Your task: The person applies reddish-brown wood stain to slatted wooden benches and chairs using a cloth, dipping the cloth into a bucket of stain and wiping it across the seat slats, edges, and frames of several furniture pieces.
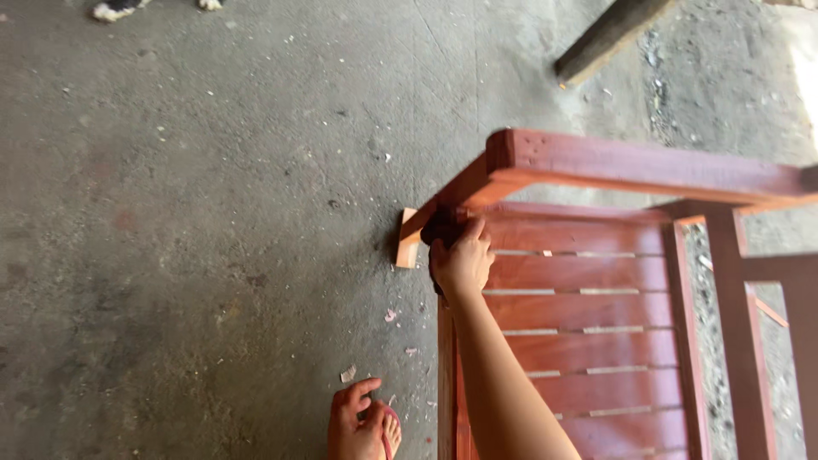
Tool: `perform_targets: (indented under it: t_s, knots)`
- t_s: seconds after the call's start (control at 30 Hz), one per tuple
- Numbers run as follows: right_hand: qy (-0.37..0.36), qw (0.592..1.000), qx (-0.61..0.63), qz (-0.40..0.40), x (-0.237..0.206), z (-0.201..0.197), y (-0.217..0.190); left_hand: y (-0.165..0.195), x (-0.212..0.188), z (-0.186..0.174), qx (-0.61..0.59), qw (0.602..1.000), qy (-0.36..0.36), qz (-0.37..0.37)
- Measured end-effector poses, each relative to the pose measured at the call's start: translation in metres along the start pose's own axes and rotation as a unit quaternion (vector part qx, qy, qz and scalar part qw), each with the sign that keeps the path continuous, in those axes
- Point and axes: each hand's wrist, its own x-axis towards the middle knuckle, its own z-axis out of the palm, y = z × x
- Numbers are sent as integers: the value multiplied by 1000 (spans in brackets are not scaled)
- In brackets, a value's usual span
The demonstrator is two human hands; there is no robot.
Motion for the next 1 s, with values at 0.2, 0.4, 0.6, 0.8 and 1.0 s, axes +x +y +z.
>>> perform_targets:
  t_s: [0.2, 0.4, 0.6, 0.8, 1.0]
  knots:
    - [120, 980, 56, -151, 12, 16, 4, 55, 23, 23, 24, 998, -15, -55]
    - [73, 860, 504, 38, -9, -2, 55, 163, 44, 11, 49, 994, -51, -83]
    - [178, 607, 707, 316, -22, -48, 34, 304, 83, 24, 59, 970, -56, 231]
    - [374, 441, 744, 335, -2, -60, -59, 423, 125, 78, 133, 887, -162, 410]
    - [538, 417, 622, 386, 22, 9, -53, 435, 143, 133, 349, 777, -273, 447]
